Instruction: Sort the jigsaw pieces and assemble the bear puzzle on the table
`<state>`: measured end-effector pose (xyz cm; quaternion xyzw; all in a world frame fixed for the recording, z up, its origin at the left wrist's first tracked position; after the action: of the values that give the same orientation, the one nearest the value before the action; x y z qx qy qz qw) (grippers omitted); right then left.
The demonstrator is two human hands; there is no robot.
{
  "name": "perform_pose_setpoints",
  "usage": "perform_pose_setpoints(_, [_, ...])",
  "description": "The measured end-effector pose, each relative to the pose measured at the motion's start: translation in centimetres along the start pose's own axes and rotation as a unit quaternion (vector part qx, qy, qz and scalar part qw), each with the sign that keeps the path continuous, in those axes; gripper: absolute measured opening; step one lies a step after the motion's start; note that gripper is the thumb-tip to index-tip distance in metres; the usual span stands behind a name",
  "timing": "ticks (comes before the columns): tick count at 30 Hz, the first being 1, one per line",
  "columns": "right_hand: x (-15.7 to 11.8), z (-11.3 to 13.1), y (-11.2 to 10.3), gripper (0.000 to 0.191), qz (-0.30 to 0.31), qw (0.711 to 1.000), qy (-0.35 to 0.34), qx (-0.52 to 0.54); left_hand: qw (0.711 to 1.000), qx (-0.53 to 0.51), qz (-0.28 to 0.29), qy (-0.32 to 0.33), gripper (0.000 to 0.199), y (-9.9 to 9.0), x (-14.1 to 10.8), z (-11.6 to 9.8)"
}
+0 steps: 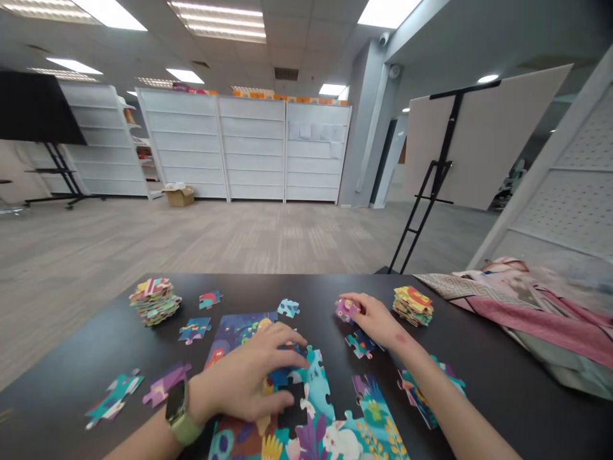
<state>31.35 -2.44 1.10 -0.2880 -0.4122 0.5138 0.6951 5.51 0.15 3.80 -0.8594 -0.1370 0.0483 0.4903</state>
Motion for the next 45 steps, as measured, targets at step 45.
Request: perform_pose_setpoints(45, [-4.5, 4.5, 1.4, 0.023, 0.079, 0.993, -0.041, 0.081, 0.996, -0.026, 0.083, -0.010, 0.061, 2.7, -0.2, -0.8])
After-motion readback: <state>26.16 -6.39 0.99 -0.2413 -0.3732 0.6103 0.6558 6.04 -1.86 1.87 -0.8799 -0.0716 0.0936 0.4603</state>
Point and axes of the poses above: each hand's wrist, its own x-axis towards the middle knuckle, its own y-axis out of the palm, z = x × y, the point moved 8 cm from there along x, towards the middle knuckle, and after that the axes turned 13 degrees about -y, right-handed, at the moved point
